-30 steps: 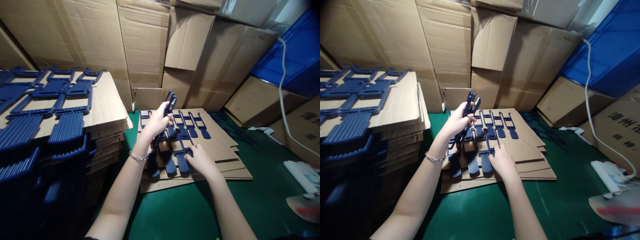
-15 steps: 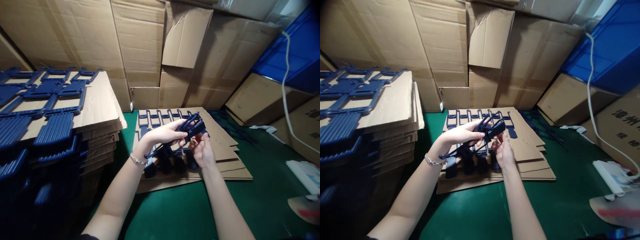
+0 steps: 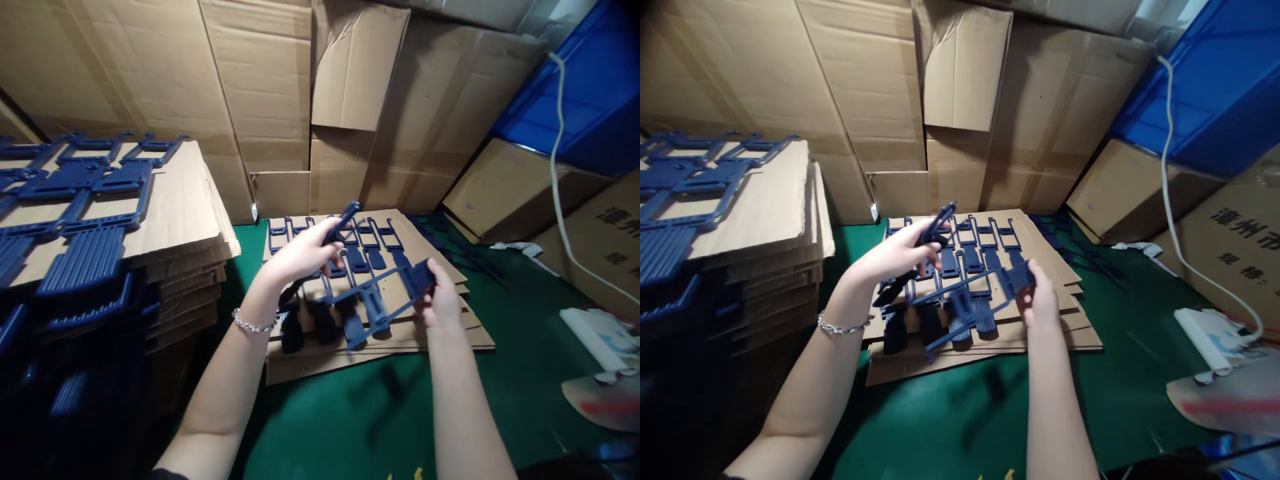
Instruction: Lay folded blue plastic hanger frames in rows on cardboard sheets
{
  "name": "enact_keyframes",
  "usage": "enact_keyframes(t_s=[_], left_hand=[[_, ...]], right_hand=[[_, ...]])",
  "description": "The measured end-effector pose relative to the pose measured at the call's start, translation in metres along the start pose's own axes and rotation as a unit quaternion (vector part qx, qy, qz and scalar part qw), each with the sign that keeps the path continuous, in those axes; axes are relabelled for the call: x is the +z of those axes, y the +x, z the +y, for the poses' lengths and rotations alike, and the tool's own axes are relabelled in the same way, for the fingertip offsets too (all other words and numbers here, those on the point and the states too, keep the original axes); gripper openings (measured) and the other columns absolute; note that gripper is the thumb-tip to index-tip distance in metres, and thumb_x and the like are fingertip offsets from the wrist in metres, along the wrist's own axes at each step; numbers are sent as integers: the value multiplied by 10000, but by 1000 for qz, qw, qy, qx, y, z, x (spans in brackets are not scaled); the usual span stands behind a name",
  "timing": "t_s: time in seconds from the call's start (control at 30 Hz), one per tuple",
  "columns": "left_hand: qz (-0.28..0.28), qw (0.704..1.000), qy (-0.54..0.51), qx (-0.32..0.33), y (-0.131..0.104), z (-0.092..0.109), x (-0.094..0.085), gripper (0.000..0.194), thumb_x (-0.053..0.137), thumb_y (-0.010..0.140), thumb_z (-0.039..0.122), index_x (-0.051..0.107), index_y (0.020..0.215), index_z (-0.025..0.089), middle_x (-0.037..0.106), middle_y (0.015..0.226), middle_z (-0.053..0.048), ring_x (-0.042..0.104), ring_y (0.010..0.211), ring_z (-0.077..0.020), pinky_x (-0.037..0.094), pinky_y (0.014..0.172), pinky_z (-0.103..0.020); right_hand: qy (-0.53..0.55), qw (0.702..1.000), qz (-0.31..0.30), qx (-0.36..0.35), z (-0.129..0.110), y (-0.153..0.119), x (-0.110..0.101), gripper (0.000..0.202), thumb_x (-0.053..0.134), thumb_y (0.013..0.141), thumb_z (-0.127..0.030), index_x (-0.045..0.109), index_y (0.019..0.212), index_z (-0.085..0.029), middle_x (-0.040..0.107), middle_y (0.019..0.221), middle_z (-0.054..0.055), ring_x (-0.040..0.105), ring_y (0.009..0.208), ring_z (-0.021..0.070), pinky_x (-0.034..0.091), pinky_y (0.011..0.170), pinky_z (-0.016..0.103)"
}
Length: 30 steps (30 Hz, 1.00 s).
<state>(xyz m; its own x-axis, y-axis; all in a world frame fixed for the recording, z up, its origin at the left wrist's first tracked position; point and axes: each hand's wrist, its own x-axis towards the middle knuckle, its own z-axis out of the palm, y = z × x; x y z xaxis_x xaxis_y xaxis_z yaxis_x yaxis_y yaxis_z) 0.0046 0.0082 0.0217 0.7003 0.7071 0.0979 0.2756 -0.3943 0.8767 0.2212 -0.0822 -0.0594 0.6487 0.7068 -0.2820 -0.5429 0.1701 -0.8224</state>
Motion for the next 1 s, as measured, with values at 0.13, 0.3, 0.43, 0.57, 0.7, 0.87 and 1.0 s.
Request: enact_keyframes(t_s=[0.13, 0.3, 0.43, 0.57, 0.7, 0.87, 1.0], left_hand=[[136, 986, 98, -18, 1, -12, -17, 361, 415, 819, 199, 434, 1178, 230, 607, 687, 9, 564, 502, -101, 457, 487, -199], [207, 968, 130, -58, -1, -11, -24, 358, 405, 824, 215, 442, 1180, 232, 607, 694, 15, 570, 472, -106, 480, 552, -229], [228, 960, 150, -57, -4, -5, -19, 357, 418, 826, 242, 455, 1180, 267, 609, 726, 30, 551, 435, -96, 478, 583, -236], [188, 969, 152, -40, -8, -1, -16, 354, 413, 833, 264, 457, 1184, 276, 615, 783, 16, 547, 446, -98, 466, 573, -237], [156, 972, 176, -28, -9, -3, -16, 379, 406, 837, 280, 437, 1215, 272, 610, 785, -1, 544, 475, -108, 436, 544, -230], [122, 971, 204, -32, -6, -14, -19, 393, 394, 829, 251, 435, 1219, 277, 601, 780, -21, 541, 506, -118, 409, 525, -224], [127, 964, 229, -37, -5, -18, -21, 400, 390, 828, 254, 427, 1226, 275, 601, 769, -32, 537, 530, -129, 403, 535, -232]], right_hand=[[89, 990, 106, -38, -16, 6, -22, 250, 507, 783, -318, 361, 643, -171, 335, 441, -94, 291, 312, 16, 279, 292, 113], [25, 993, 77, -85, 7, -9, -54, 272, 615, 620, -214, 506, 859, -140, 540, 616, -23, 525, 487, 60, 469, 458, 155], [-76, 967, 95, -225, 31, -29, -62, 358, 633, 616, -243, 481, 930, -162, 572, 691, -8, 593, 564, 133, 525, 562, 289], [-226, 900, 159, -337, 40, -38, -57, 332, 589, 699, -288, 490, 988, -156, 589, 842, 54, 613, 611, 157, 518, 606, 319], [-357, 834, 173, -384, 49, -38, -57, 334, 544, 752, -349, 534, 996, -121, 604, 824, 98, 616, 607, 182, 493, 583, 302], [-438, 766, 173, -438, 57, -36, -62, 334, 513, 775, -375, 583, 960, -106, 619, 802, 104, 614, 622, 185, 473, 604, 289], [-474, 714, 178, -483, 58, -38, -61, 311, 503, 779, -369, 597, 924, -111, 627, 788, 102, 604, 628, 182, 460, 601, 277]])
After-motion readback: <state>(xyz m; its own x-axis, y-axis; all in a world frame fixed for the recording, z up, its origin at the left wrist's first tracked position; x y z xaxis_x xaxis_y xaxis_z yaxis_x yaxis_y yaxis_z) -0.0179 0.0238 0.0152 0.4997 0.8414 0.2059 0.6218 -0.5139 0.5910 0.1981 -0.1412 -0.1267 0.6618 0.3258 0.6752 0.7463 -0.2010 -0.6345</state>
